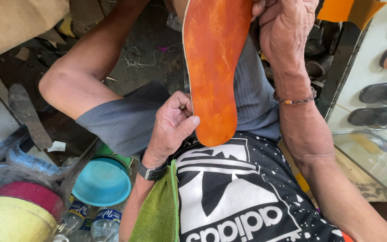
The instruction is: The person marks an orange leather sole with a pencil, then places a pre-cut leather strap piece on top to align and mark the strap's position. They repeat this process with another strap piece, ensuring the markings are transferred accurately for assembly.
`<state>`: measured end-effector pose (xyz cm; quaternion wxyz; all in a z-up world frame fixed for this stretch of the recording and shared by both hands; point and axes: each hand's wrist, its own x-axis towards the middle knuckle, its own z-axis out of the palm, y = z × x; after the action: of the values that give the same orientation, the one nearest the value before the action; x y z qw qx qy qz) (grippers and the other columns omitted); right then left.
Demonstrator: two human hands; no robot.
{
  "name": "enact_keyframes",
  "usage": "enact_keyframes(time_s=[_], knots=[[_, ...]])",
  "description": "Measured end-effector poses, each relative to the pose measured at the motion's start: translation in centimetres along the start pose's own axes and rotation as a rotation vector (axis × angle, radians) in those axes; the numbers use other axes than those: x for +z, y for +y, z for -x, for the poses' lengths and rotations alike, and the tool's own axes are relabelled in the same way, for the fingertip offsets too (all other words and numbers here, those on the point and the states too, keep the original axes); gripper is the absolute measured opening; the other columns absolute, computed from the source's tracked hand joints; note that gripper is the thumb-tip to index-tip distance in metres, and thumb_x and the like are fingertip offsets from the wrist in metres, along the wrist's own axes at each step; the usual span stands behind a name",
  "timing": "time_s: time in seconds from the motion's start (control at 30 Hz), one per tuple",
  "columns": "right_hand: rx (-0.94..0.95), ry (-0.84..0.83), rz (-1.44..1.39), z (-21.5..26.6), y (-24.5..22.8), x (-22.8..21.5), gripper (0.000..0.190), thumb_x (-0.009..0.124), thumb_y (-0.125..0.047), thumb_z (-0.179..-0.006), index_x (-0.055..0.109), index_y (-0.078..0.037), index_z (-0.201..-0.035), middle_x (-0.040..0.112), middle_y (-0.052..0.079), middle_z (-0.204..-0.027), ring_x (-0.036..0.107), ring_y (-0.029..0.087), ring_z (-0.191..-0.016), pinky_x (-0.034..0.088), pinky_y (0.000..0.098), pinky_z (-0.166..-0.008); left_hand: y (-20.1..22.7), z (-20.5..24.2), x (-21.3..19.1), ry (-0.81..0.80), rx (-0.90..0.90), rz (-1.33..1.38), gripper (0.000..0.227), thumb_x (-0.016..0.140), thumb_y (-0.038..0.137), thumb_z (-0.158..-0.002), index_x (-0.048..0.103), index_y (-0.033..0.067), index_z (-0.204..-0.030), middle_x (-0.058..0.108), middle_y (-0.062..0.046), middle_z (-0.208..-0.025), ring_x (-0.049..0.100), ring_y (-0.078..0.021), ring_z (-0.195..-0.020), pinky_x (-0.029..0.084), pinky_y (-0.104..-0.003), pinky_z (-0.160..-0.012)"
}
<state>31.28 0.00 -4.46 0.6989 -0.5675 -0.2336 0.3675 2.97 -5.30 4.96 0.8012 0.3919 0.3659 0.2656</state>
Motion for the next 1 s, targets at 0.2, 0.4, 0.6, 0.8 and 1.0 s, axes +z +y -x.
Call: enact_keyframes(time_s=[0.2,0.4,0.6,0.8,1.0], knots=[[0.017,-0.139,-0.048,-0.1,-1.2,-0.2,0.041,0.070,-0.032,-0.100,0.059,-0.001,-0.075,0.062,0.017,-0.069,0.064,0.025,-0.058,0.058,0.0369,-0.057,-0.6,0.2,-0.1,0.024,-0.007,0.078,0.025,0.067,0.028,-0.096,0.052,0.0106,-0.104,0.054,0.002,-0.095,0.051,-0.0059,-0.087,0.047,-0.022,-0.080],[0.095,-0.162,-0.079,0.8,-3.0,0.4,0.033,0.070,-0.031,-0.099,0.064,0.000,-0.089,0.071,0.019,-0.087,0.064,0.023,-0.059,0.055,0.0323,-0.053,-0.9,0.1,0.1,0.012,0.016,0.116,0.032,0.068,0.027,-0.097,0.051,0.0083,-0.116,0.055,-0.002,-0.106,0.054,-0.0081,-0.098,0.051,-0.024,-0.092],[0.203,-0.162,-0.119,1.8,-4.0,-0.7,0.020,0.065,-0.023,-0.104,0.057,-0.005,-0.104,0.071,0.021,-0.094,0.063,0.024,-0.060,0.055,0.0360,-0.052,-1.0,0.3,0.3,0.007,-0.010,0.141,0.029,0.068,0.023,-0.097,0.050,0.0086,-0.114,0.057,-0.002,-0.104,0.056,-0.0060,-0.096,0.049,-0.022,-0.088],[0.361,-0.067,-0.215,-0.6,-4.9,-2.6,0.012,0.056,-0.021,-0.099,0.056,-0.009,-0.099,0.068,0.021,-0.093,0.067,0.027,-0.071,0.062,0.0437,-0.065,-2.4,0.6,0.3,-0.034,-0.003,0.130,0.023,0.064,0.014,-0.098,0.051,0.0061,-0.115,0.059,-0.003,-0.102,0.055,-0.0085,-0.094,0.048,-0.024,-0.087],[0.132,-0.047,0.134,-3.4,-8.1,0.4,0.007,0.055,-0.016,-0.096,0.059,-0.010,-0.098,0.040,0.000,-0.076,0.031,0.009,-0.054,0.030,0.0293,-0.049,-3.6,0.7,0.4,0.000,-0.039,0.147,0.022,0.063,0.012,-0.097,0.053,0.0058,-0.116,0.057,-0.002,-0.098,0.054,-0.0074,-0.092,0.047,-0.022,-0.084]])
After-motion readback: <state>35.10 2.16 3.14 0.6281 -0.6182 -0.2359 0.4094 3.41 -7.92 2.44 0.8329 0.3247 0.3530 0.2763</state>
